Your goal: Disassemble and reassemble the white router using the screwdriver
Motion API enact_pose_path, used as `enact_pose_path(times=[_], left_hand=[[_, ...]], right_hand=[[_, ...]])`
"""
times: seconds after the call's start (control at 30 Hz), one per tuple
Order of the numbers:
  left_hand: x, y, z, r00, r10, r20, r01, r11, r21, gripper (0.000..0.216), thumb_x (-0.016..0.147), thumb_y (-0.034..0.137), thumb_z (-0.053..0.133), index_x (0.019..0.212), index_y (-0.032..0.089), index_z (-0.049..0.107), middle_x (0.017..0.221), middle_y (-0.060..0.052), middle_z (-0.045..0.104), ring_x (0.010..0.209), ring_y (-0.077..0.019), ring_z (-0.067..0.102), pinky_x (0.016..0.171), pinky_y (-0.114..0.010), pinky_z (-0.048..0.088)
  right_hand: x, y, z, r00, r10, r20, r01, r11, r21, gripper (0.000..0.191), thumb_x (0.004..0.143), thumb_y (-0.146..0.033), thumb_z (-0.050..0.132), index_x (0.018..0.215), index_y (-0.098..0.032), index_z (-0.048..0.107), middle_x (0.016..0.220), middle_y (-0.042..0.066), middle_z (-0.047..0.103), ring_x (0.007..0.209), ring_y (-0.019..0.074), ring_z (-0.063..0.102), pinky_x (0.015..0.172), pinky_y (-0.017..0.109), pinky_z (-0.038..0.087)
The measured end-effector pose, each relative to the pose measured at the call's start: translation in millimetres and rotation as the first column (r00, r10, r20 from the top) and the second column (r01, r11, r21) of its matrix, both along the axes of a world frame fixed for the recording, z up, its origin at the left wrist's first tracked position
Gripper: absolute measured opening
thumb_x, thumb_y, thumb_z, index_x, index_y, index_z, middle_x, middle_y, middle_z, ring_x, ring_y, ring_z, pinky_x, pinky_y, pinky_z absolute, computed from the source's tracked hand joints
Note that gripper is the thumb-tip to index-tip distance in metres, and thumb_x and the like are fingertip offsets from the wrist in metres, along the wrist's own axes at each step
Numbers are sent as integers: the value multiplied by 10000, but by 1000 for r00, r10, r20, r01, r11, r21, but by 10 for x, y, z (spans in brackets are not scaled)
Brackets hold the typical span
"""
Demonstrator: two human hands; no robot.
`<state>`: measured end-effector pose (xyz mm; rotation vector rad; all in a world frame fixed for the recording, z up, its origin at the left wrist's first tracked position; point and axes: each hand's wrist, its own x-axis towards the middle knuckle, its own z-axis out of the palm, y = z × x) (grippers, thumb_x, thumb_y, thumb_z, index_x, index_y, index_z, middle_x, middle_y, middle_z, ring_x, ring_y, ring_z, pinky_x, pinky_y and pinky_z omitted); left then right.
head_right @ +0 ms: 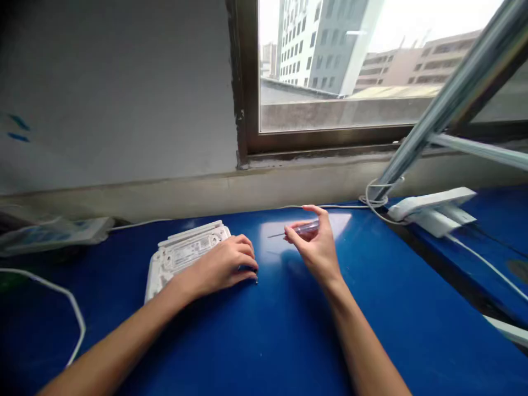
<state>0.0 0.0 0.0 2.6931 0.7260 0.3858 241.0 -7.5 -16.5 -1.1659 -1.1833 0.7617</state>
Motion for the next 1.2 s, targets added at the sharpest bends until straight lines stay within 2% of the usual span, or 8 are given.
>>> enact_pose_path(times=[0.17, 0.33, 0.53, 0.67, 0.77, 0.87, 1.03, 1.2], left_hand=[[-15, -30, -17, 1000, 23, -11, -23, 1000, 8, 309, 828, 480, 819, 958, 200, 802, 932, -52, 764, 974, -240, 654, 848, -335, 493], [38, -46, -38, 996, 86, -16, -85, 996, 37, 177, 871, 349, 802, 923, 179, 802, 919, -73, 760, 947, -254, 668, 818, -360, 497], [-70, -108, 68, 988, 147, 47, -150, 987, 64, 257, 857, 392, 810, 993, 175, 793, 997, -79, 754, 1034, -251, 648, 883, -342, 534], [-300, -282, 66, 863, 490, 124, -505, 843, 185, 597, 862, 509, 768, 1350, 184, 661, 1408, -152, 622, 1369, -363, 477, 1129, -517, 423], [-491, -396, -38, 782, 623, 6, -610, 764, 209, 949, 789, 637, 768, 1562, 197, 439, 1621, -195, 390, 1506, -469, 278, 1164, -655, 322], [-673, -426, -109, 799, 598, -59, -581, 794, 178, 983, 763, 631, 789, 1585, 266, 393, 1633, -154, 387, 1494, -437, 337, 1189, -647, 284], [-933, -378, 2, 946, 322, -36, -318, 944, 90, 1065, 690, 731, 798, 1582, 316, 389, 1605, -143, 438, 1459, -401, 419, 1195, -616, 299], [-919, -477, 64, 899, 383, 214, -408, 908, 91, 771, 846, 582, 758, 1487, 224, 521, 1479, -143, 581, 1363, -343, 530, 1151, -529, 403]], right_hand=[[0, 18, -7, 1000, -1, 11, 1, 1000, 4, 720, 687, -525, 893, 1230, -258, 503, 798, 14, 751, 622, 219, 747, 625, 332, 646], [-14, 0, 15, 1000, 12, 11, -12, 1000, -10, 730, 683, -489, 906, 1242, -259, 496, 797, 13, 752, 632, 227, 749, 636, 342, 641], [-130, -77, 126, 1000, 16, -3, -16, 999, -42, 711, 679, -481, 914, 1226, -252, 523, 790, 12, 755, 623, 218, 743, 646, 343, 640], [-254, -124, 166, 997, 58, -41, -61, 995, -74, 705, 674, -472, 920, 1216, -254, 526, 786, 11, 758, 630, 221, 746, 627, 335, 635], [-339, -151, 168, 996, 74, -57, -79, 993, -91, 695, 675, -452, 923, 1212, -256, 529, 776, 9, 760, 627, 214, 744, 611, 316, 627], [-395, -159, 129, 994, 78, -80, -86, 991, -102, 696, 674, -427, 928, 1222, -251, 536, 777, 14, 764, 611, 210, 738, 609, 318, 625], [-489, -168, 32, 979, 85, -184, -103, 990, -93, 723, 673, -378, 938, 1257, -262, 527, 783, 16, 777, 555, 184, 705, 577, 310, 610], [-748, -314, 77, 952, 150, -267, -194, 970, -145, 580, 704, -388, 923, 1118, -263, 537, 815, 27, 791, 620, 192, 737, 617, 298, 609]])
